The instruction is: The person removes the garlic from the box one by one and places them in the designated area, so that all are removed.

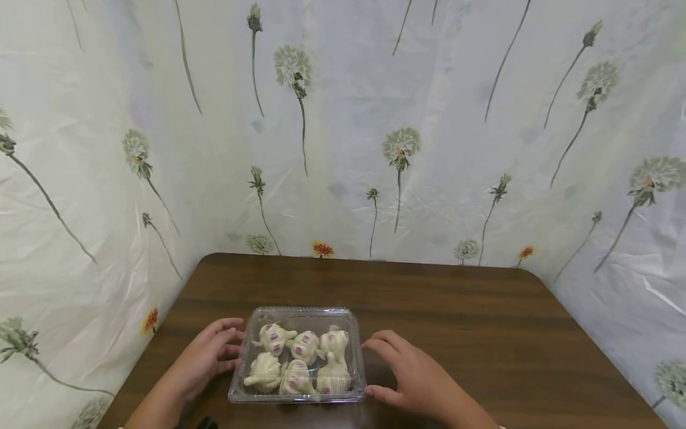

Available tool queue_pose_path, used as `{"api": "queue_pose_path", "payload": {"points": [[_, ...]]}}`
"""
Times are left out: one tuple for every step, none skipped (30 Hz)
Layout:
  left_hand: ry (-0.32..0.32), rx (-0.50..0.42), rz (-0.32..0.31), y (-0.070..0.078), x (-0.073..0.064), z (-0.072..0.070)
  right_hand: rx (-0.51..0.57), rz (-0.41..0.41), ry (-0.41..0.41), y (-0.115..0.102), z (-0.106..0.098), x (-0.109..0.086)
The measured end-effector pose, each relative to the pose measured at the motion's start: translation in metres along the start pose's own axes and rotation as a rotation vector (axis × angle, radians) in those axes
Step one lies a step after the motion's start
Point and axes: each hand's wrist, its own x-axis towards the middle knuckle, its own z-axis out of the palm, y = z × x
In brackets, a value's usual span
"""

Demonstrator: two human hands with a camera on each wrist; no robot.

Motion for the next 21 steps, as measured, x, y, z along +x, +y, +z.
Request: {"api": "queue_pose_path", "payload": {"points": [[-0.016, -0.001, 0.000, 0.000, -0.001, -0.001, 0.006, -0.008, 0.000, -0.001, 0.001, 0.000], [-0.031, -0.001, 0.001, 0.000, -0.002, -0.002, 0.009, -0.016, 0.001, -0.003, 0.001, 0.000], [-0.045, -0.001, 0.005, 0.000, -0.002, -0.002, 0.014, -0.022, 0.003, -0.003, 0.002, 0.000], [-0.056, -0.002, 0.007, -0.001, -0.002, -0.003, 0.020, -0.029, 0.004, -0.004, 0.003, 0.000], [-0.066, -0.002, 0.010, -0.002, -0.002, -0.003, 0.030, -0.037, 0.005, -0.004, 0.004, 0.000], [-0.074, -0.002, 0.010, -0.003, -0.002, -0.004, 0.045, -0.044, 0.004, -0.004, 0.005, 0.000], [-0.082, -0.003, 0.010, -0.004, -0.002, -0.004, 0.059, -0.048, 0.001, -0.005, 0.006, -0.001], [-0.088, -0.005, 0.010, -0.005, -0.002, -0.004, 0.073, -0.051, -0.005, -0.005, 0.006, -0.002], [-0.093, -0.007, 0.009, -0.006, -0.001, -0.005, 0.090, -0.053, -0.012, -0.005, 0.006, -0.002], [-0.100, -0.008, 0.008, -0.007, -0.001, -0.006, 0.108, -0.054, -0.018, -0.005, 0.007, -0.003], [-0.109, -0.013, 0.007, -0.008, -0.001, -0.007, 0.122, -0.053, -0.024, -0.006, 0.007, -0.003], [-0.117, -0.022, 0.005, -0.009, -0.001, -0.007, 0.129, -0.055, -0.026, -0.006, 0.007, -0.004], [-0.123, -0.033, 0.004, -0.010, 0.000, -0.008, 0.133, -0.062, -0.026, -0.006, 0.007, -0.004], [-0.130, -0.043, 0.003, -0.011, 0.000, -0.009, 0.131, -0.069, -0.020, -0.007, 0.007, -0.004], [-0.138, -0.055, 0.002, -0.012, 0.001, -0.009, 0.129, -0.080, -0.011, -0.007, 0.007, -0.004], [-0.146, -0.067, 0.001, -0.013, 0.002, -0.010, 0.127, -0.091, 0.000, -0.007, 0.008, -0.003], [-0.153, -0.081, -0.001, -0.014, 0.003, -0.010, 0.126, -0.109, 0.013, -0.007, 0.008, -0.003], [-0.160, -0.093, -0.001, -0.014, 0.004, -0.011, 0.126, -0.129, 0.026, -0.007, 0.009, -0.003], [-0.168, -0.107, 0.000, -0.016, 0.004, -0.011, 0.126, -0.147, 0.038, -0.007, 0.009, -0.003], [-0.177, -0.118, 0.001, -0.017, 0.005, -0.011, 0.123, -0.161, 0.050, -0.007, 0.010, -0.002], [-0.187, -0.132, 0.003, -0.018, 0.006, -0.012, 0.127, -0.175, 0.056, -0.006, 0.011, -0.002]]}}
